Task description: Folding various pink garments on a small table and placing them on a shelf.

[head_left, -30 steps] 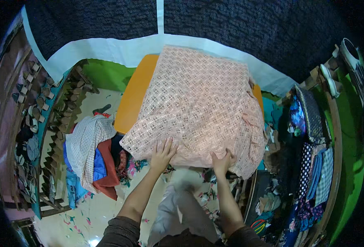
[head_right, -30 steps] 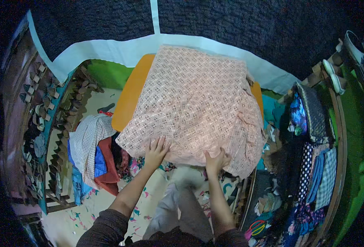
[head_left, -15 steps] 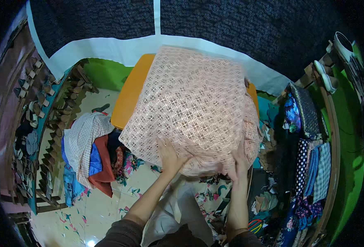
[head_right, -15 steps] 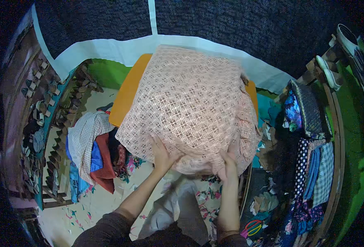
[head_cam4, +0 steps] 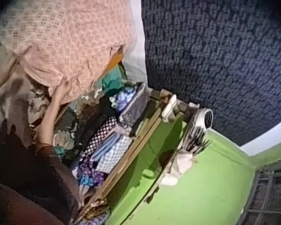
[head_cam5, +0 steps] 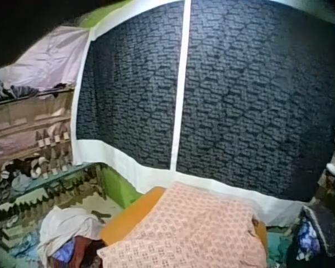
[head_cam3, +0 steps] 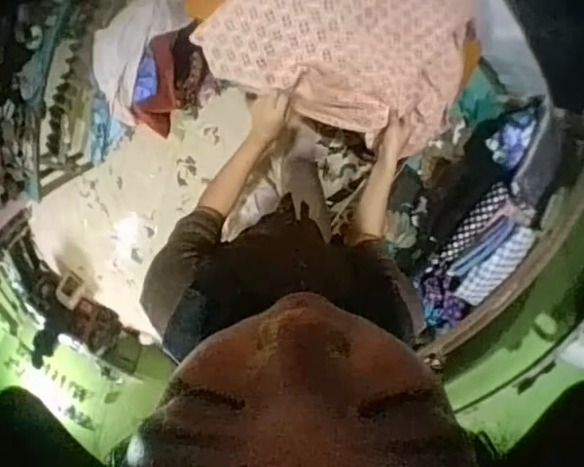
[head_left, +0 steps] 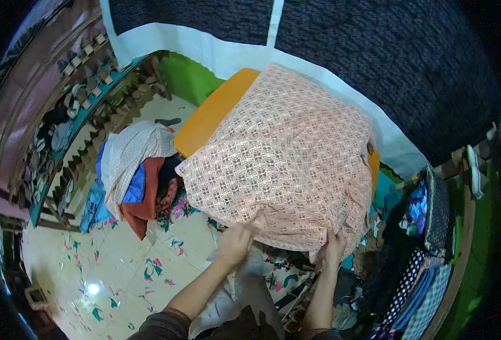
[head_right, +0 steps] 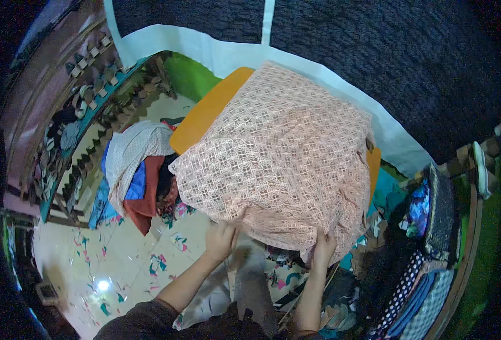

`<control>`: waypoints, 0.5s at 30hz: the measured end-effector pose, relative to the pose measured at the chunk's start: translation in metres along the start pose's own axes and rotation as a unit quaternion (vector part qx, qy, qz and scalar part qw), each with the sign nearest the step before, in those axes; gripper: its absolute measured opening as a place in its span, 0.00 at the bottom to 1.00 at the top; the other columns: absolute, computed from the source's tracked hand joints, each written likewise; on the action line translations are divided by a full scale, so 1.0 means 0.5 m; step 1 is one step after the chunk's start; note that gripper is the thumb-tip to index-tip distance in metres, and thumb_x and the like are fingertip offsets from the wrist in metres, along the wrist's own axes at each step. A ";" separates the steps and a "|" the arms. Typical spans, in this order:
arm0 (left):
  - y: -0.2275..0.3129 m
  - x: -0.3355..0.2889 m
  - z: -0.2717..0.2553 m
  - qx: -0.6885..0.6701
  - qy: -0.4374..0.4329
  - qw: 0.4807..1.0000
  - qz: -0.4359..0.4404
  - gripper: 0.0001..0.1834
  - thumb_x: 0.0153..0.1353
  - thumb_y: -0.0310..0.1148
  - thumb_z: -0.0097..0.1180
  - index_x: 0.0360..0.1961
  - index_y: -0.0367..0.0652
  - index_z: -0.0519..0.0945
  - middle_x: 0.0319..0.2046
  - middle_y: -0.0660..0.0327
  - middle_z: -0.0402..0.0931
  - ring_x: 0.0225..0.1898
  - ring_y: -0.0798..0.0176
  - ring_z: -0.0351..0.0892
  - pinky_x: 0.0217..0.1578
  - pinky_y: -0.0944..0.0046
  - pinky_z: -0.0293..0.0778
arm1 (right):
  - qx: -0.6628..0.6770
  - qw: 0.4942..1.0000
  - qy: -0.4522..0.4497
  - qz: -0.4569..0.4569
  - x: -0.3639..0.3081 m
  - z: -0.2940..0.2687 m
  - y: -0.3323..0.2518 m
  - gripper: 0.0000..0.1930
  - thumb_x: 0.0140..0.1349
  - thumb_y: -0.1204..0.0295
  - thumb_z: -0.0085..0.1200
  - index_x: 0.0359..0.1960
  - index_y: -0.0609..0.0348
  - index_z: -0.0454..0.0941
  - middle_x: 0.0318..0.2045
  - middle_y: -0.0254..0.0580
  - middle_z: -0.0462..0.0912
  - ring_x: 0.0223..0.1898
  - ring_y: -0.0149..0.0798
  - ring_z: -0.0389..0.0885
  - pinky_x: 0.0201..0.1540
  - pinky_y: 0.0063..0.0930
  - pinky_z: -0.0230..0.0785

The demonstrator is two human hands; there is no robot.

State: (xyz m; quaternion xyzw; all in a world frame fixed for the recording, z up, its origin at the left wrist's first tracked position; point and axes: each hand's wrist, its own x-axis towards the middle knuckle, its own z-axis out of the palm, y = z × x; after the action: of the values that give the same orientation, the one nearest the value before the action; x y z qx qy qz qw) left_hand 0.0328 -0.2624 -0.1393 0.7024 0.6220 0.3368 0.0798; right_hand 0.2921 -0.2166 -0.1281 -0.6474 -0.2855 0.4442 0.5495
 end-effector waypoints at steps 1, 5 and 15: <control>0.004 -0.002 -0.010 0.004 0.005 1.000 -0.008 0.07 0.52 0.30 0.51 0.32 0.43 0.73 0.23 0.55 0.68 0.31 0.52 0.70 0.33 0.54 0.66 | -0.003 1.000 -0.010 0.001 0.012 0.001 0.002 0.13 0.58 0.72 0.51 0.41 0.69 0.73 0.33 0.39 0.76 0.33 0.30 0.72 0.41 0.20 0.63; -0.064 0.042 -0.032 0.063 0.055 0.984 -0.159 0.13 0.51 0.29 0.51 0.39 0.39 0.72 0.37 0.52 0.71 0.39 0.51 0.71 0.39 0.57 0.66 | -0.245 0.947 0.081 -0.193 0.063 0.031 -0.009 0.22 0.57 0.75 0.47 0.54 0.68 0.60 0.52 0.47 0.65 0.51 0.41 0.63 0.50 0.30 0.61; -0.238 0.168 -0.057 0.167 0.096 0.954 -0.228 0.24 0.49 0.38 0.58 0.45 0.36 0.70 0.40 0.51 0.70 0.42 0.48 0.69 0.40 0.53 0.67 | -0.390 0.705 -0.291 -0.516 0.011 0.468 -0.151 0.12 0.56 0.71 0.46 0.39 0.64 0.75 0.43 0.50 0.72 0.49 0.49 0.66 0.55 0.42 0.54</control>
State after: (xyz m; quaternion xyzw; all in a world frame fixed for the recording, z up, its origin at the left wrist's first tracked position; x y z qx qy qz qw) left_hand -0.0809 -0.1679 -0.1493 0.5093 0.8176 0.2674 -0.0240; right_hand 0.0954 -0.0871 -0.0569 -0.3942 -0.8685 0.1061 0.2812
